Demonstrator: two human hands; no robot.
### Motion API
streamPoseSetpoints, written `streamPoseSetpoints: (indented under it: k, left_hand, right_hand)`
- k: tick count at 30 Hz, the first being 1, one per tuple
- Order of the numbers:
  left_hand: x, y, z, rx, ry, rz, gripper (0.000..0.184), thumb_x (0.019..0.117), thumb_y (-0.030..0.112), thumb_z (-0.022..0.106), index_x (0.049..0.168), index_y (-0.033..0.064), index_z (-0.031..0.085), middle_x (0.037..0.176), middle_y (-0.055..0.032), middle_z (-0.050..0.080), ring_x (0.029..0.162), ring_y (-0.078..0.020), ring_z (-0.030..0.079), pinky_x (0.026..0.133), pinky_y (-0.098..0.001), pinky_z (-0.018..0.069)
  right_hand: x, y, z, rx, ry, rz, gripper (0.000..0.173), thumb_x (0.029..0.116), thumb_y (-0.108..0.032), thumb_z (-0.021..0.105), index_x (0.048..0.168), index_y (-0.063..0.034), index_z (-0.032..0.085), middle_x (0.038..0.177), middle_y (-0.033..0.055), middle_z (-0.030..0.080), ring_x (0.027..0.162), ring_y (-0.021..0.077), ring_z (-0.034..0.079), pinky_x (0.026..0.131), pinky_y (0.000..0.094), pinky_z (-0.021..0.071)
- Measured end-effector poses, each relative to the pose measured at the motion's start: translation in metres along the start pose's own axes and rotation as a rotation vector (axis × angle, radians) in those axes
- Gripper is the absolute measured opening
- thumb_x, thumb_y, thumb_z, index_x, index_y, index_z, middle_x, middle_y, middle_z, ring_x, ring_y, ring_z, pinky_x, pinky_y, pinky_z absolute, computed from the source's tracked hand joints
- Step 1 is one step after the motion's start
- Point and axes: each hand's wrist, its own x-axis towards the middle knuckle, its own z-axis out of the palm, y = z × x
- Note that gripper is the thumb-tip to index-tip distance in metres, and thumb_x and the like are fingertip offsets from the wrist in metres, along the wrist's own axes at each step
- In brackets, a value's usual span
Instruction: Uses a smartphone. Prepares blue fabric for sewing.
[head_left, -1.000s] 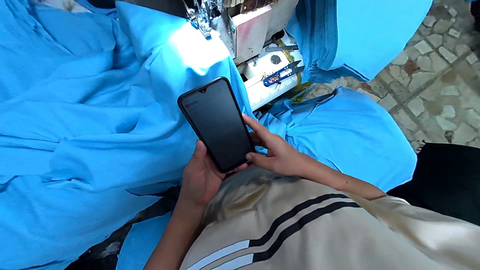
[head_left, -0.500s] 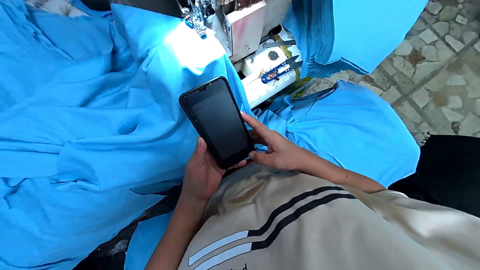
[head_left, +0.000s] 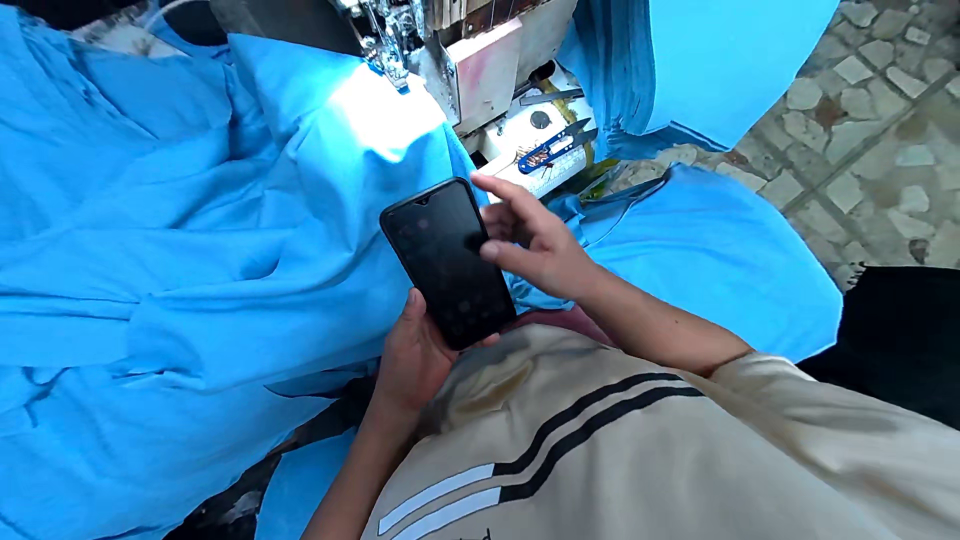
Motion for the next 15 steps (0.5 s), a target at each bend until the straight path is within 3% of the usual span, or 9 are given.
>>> streamPoseSetpoints:
  k: [3, 6, 8, 12, 15]
  left_hand:
    - [-0.001, -0.005, 0.003, 0.019, 0.01, -0.001, 0.044, 0.1059, 0.05, 0.044, 0.13, 0.0186, 0.061, 0.12, -0.0098, 0.072, 0.106, -0.0286, 0.073, 0.085, -0.0487, 0.0629]
    - [-0.003, -0.006, -0.001, 0.007, -0.009, 0.005, 0.044, 0.1043, 0.052, 0.047, 0.131, 0.0199, 0.062, 0.121, -0.0095, 0.072, 0.107, -0.0286, 0.073, 0.087, -0.0494, 0.0625]
    - [-0.003, -0.007, -0.005, 0.0, -0.041, 0.008, 0.045, 0.1041, 0.052, 0.047, 0.132, 0.0201, 0.062, 0.123, -0.0101, 0.071, 0.107, -0.029, 0.072, 0.087, -0.0491, 0.0624]
    - [-0.002, -0.005, -0.005, -0.029, -0.053, 0.029, 0.043, 0.1029, 0.052, 0.05, 0.131, 0.0222, 0.064, 0.123, -0.0091, 0.072, 0.107, -0.0284, 0.073, 0.086, -0.0491, 0.0628]
    - [-0.001, 0.0, -0.003, -0.031, -0.026, 0.039, 0.042, 0.102, 0.053, 0.052, 0.13, 0.0235, 0.065, 0.122, -0.008, 0.072, 0.108, -0.0276, 0.072, 0.086, -0.05, 0.0625]
  right_hand:
    - [0.022, -0.006, -0.001, 0.014, 0.028, -0.056, 0.055, 0.0985, -0.008, 0.055, 0.146, 0.0126, 0.038, 0.111, 0.013, 0.068, 0.094, 0.0056, 0.067, 0.083, 0.0228, 0.0575]
    - [0.03, -0.009, 0.004, -0.04, 0.074, -0.056, 0.035, 0.1004, -0.006, 0.053, 0.131, 0.0116, 0.055, 0.105, 0.0087, 0.068, 0.086, -0.001, 0.064, 0.079, 0.0166, 0.0549]
    - [0.031, -0.009, 0.007, -0.058, 0.111, -0.042, 0.03, 0.1004, -0.006, 0.053, 0.125, 0.0098, 0.059, 0.098, 0.0048, 0.067, 0.08, -0.0027, 0.061, 0.074, 0.0149, 0.0531]
    - [0.02, -0.007, 0.008, 0.005, 0.052, -0.025, 0.049, 0.0988, -0.008, 0.054, 0.142, 0.0132, 0.042, 0.105, 0.0085, 0.069, 0.088, 0.0024, 0.066, 0.079, 0.0201, 0.0569]
    - [-0.001, -0.002, 0.009, 0.029, -0.051, 0.03, 0.068, 0.0947, -0.01, 0.057, 0.153, 0.0104, 0.028, 0.111, 0.0132, 0.069, 0.094, 0.0091, 0.068, 0.083, 0.0275, 0.0585]
